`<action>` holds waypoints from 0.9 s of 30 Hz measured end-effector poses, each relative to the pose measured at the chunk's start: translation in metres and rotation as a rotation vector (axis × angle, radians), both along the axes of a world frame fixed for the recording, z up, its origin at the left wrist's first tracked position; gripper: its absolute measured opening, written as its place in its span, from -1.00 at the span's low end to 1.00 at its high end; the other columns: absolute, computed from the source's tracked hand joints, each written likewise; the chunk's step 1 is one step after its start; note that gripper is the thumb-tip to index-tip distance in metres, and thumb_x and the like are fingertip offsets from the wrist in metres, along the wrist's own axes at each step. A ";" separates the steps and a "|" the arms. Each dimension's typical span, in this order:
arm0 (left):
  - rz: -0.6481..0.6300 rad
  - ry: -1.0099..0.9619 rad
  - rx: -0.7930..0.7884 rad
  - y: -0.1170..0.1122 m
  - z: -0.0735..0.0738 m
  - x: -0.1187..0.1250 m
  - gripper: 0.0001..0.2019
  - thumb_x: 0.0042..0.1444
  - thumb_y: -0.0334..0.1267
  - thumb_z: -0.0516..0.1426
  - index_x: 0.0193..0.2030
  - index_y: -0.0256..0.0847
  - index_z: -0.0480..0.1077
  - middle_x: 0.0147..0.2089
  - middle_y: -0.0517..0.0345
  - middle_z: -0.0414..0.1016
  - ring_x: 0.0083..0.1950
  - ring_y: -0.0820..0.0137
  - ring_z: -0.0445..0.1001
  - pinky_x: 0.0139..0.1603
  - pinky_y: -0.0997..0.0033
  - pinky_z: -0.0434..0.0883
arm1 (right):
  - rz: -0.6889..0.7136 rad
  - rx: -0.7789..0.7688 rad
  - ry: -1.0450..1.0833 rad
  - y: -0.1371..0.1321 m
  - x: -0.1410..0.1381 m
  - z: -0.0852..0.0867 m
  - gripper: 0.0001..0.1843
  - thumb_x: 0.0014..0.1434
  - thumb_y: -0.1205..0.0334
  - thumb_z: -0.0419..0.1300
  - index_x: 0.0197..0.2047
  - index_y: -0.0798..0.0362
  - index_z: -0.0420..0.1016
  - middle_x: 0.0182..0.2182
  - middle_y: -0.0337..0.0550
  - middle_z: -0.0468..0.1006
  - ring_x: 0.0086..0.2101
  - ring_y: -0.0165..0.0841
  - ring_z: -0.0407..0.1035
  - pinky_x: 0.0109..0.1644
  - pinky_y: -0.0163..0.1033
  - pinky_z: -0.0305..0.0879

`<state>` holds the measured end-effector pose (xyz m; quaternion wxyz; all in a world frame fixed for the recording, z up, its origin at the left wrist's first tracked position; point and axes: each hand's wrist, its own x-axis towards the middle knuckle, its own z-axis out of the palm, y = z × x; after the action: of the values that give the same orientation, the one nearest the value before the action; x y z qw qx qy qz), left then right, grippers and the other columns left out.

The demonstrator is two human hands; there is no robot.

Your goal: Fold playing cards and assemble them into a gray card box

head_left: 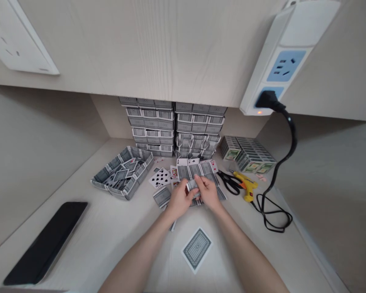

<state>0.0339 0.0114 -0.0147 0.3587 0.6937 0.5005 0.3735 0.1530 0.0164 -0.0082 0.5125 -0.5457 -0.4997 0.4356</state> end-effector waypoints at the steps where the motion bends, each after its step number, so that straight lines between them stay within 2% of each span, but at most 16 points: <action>1: 0.016 0.024 0.022 -0.001 0.000 0.001 -0.80 0.05 -0.12 0.02 -0.43 -0.18 0.14 -0.63 0.34 0.23 -0.59 0.49 0.28 -0.53 0.54 0.14 | -0.001 0.004 -0.008 0.000 0.000 0.001 -0.53 -0.05 -0.21 0.06 -0.63 0.04 0.23 -0.81 -0.38 0.19 -0.81 -0.48 0.13 -0.80 -0.39 -0.04; 4: 0.102 0.082 0.085 -0.002 0.000 0.003 -0.82 0.12 -0.14 -0.08 -0.39 -0.18 0.16 -0.62 0.29 0.25 -0.56 0.45 0.30 -0.50 0.52 0.14 | -0.013 0.054 -0.069 -0.002 -0.003 0.000 -0.53 0.01 -0.20 0.01 -0.63 0.04 0.22 -0.85 -0.40 0.13 -0.82 -0.50 0.07 -0.77 -0.39 -0.06; 7: 0.247 0.153 0.140 -0.002 0.000 0.003 -0.76 0.18 -0.19 -0.18 -0.40 -0.19 0.19 -0.58 0.21 0.32 -0.53 0.42 0.34 -0.50 0.51 0.12 | -0.055 0.172 -0.208 -0.004 -0.009 -0.002 -0.54 0.08 -0.13 -0.04 -0.63 0.04 0.21 -0.82 -0.38 0.13 -0.75 -0.50 0.07 -0.68 -0.40 -0.01; 11: 0.362 0.288 0.210 -0.002 0.000 0.003 -0.72 0.19 -0.19 -0.17 -0.43 -0.21 0.23 -0.56 0.14 0.38 -0.53 0.41 0.36 -0.52 0.49 0.08 | -0.090 0.280 -0.368 -0.007 -0.012 -0.004 -0.55 0.12 -0.06 -0.06 -0.64 0.05 0.21 -0.76 -0.34 0.17 -0.68 -0.49 0.07 -0.61 -0.39 0.00; 18: 0.383 0.359 0.324 -0.003 0.002 -0.001 -0.63 0.15 -0.08 -0.12 -0.56 -0.24 0.25 -0.68 0.18 0.32 -0.63 0.49 0.28 -0.57 0.51 0.03 | -0.037 0.137 -0.150 -0.007 -0.017 -0.006 -0.57 0.14 -0.08 -0.09 -0.59 0.04 0.19 -0.82 -0.42 0.10 -0.78 -0.50 0.05 -0.70 -0.40 -0.03; 22: 0.362 0.335 0.320 0.001 0.002 -0.006 -0.57 0.15 -0.05 -0.12 -0.64 -0.24 0.24 -0.69 0.18 0.31 -0.64 0.52 0.26 -0.57 0.53 0.05 | -0.017 0.110 -0.070 -0.007 -0.017 -0.005 -0.58 0.11 -0.11 -0.07 -0.56 0.03 0.18 -0.84 -0.44 0.10 -0.82 -0.51 0.05 -0.75 -0.41 -0.04; 25: 0.365 0.326 0.279 0.010 0.007 -0.019 -0.57 0.18 -0.09 -0.16 -0.58 -0.23 0.29 -0.63 0.16 0.37 -0.58 0.49 0.32 -0.53 0.53 0.12 | -0.074 0.109 -0.052 -0.003 -0.010 -0.008 -0.58 0.10 -0.14 -0.06 -0.55 0.04 0.19 -0.83 -0.43 0.13 -0.82 -0.50 0.09 -0.75 -0.41 -0.01; 27: 0.443 0.337 0.274 0.018 0.011 -0.034 -0.65 0.19 -0.14 -0.17 -0.42 -0.23 0.33 -0.52 0.12 0.43 -0.48 0.44 0.39 -0.46 0.50 0.21 | -0.156 0.097 -0.068 0.002 -0.002 -0.012 -0.58 0.08 -0.15 -0.05 -0.49 0.05 0.24 -0.82 -0.42 0.17 -0.81 -0.48 0.13 -0.75 -0.41 -0.01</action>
<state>-0.0004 0.0290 -0.0041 0.0836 0.6619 0.6370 0.3862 0.1508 0.0187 -0.0203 0.5536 -0.5720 -0.4932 0.3509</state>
